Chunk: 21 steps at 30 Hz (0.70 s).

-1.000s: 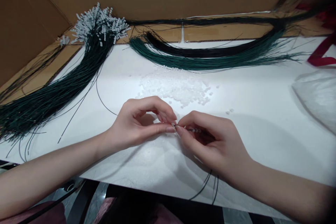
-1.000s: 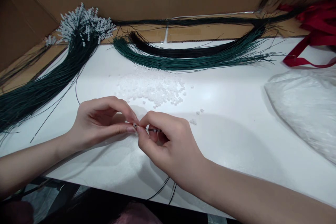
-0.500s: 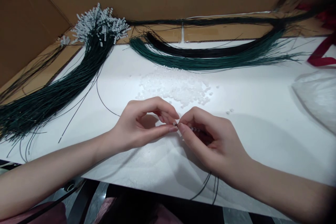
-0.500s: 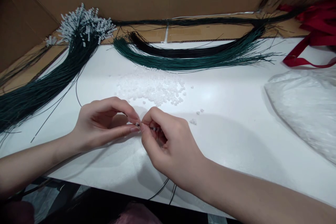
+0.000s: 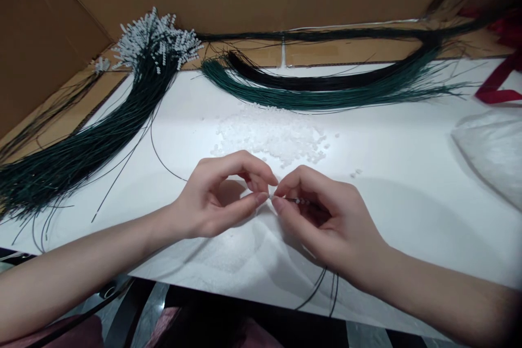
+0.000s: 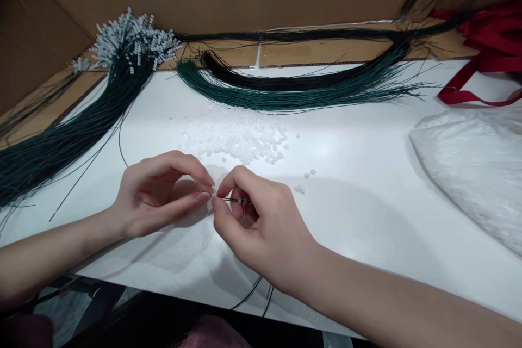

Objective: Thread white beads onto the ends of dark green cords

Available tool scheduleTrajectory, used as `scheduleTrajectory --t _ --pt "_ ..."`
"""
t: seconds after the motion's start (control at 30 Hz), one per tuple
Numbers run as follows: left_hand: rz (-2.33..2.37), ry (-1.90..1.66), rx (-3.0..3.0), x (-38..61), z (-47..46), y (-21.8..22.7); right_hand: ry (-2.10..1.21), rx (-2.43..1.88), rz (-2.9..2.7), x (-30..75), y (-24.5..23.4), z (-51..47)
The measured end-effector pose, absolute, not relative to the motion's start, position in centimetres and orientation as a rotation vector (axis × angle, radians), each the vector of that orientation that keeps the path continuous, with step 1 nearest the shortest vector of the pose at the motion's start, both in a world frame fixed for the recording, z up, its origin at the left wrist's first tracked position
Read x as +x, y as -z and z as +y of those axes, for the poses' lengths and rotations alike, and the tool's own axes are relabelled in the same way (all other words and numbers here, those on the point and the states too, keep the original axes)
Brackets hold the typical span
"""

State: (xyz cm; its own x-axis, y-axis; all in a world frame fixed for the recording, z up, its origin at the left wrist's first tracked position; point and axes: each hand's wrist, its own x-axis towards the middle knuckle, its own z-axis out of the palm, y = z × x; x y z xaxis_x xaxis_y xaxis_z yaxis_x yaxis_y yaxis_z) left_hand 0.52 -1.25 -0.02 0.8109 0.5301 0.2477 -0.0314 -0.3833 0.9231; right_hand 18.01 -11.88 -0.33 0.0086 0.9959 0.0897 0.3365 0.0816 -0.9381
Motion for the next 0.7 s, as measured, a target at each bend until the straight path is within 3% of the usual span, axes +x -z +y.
scheduleTrajectory --t 0.7 --pt "0.365 -0.688 1.879 0.73 -1.44 -0.29 -0.902 -1.428 -1.505 18.01 0.23 -11.88"
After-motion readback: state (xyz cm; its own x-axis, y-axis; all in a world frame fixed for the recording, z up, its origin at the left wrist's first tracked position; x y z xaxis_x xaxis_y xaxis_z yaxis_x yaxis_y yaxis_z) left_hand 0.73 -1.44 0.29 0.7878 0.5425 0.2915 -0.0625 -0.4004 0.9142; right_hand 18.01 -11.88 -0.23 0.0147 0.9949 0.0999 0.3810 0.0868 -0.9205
